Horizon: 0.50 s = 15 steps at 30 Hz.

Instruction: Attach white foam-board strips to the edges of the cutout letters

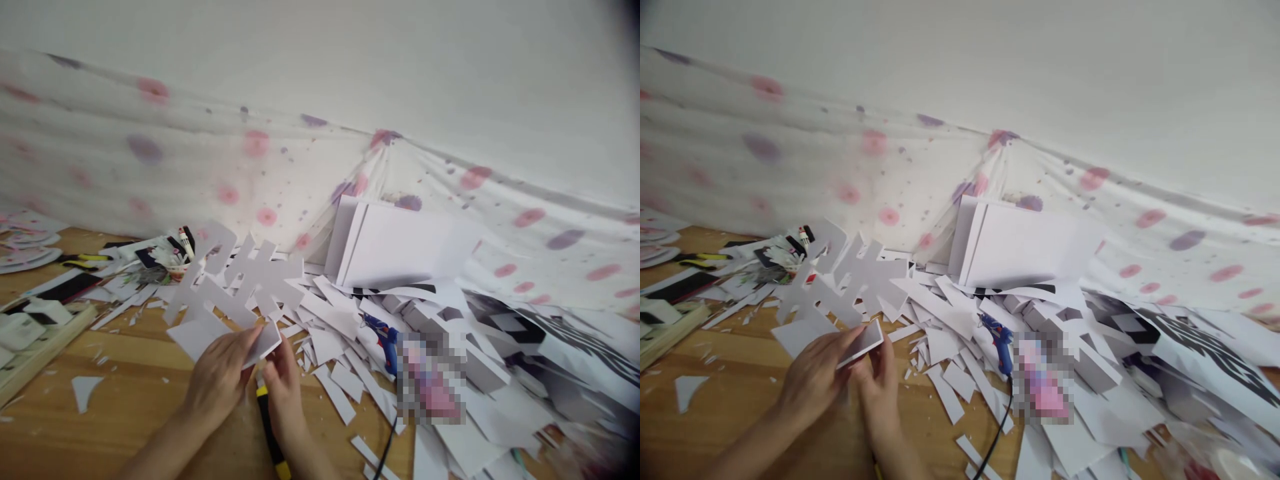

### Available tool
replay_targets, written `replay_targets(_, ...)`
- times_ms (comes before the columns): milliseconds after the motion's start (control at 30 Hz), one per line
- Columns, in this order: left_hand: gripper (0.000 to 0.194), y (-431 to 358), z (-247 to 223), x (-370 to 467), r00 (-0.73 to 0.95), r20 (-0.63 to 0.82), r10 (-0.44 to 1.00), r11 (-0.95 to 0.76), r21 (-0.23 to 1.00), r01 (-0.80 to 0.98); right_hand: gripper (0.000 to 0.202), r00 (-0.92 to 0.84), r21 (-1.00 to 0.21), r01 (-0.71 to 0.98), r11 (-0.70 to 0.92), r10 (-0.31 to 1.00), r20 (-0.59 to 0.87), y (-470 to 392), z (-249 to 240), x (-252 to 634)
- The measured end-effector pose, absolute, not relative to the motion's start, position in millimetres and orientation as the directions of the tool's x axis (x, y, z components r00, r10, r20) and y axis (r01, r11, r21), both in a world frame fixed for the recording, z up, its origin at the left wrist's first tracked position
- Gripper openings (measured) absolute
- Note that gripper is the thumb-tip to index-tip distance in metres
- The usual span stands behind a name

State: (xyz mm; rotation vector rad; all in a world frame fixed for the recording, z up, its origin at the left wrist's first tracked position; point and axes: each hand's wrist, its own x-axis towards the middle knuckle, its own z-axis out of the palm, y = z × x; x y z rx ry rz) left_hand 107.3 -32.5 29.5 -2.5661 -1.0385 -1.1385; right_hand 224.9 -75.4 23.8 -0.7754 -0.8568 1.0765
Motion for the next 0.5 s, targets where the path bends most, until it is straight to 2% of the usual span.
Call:
replay_targets(100, 0.05, -34, 19, 103, 0.451, 0.737, 0.504, -0.744, 0.105, 0.66, 0.067, 0.216, -0.89, -0.298, 0.345, 0.933, 0.289, -80, 29, 219)
replay_targets(233, 0.049, -36, 4, 98, 0.4, 0.72, 0.567, -0.677, 0.13, 0.724, 0.064, 0.232, -0.924, -0.078, 0.375, 0.908, 0.349, -82, 30, 217)
replay_targets(333, 0.05, -37, -1, 96, 0.388, 0.704, 0.595, -0.65, 0.137, 0.748, 0.065, 0.222, -0.907, -0.045, 0.42, 0.889, 0.401, -83, 31, 216)
replay_targets(500, 0.046, -32, -2, 97, 0.352, 0.811, 0.468, -0.698, 0.095, 0.71, 0.078, 0.181, -0.877, 0.076, 0.474, 0.858, 0.48, -85, 31, 211)
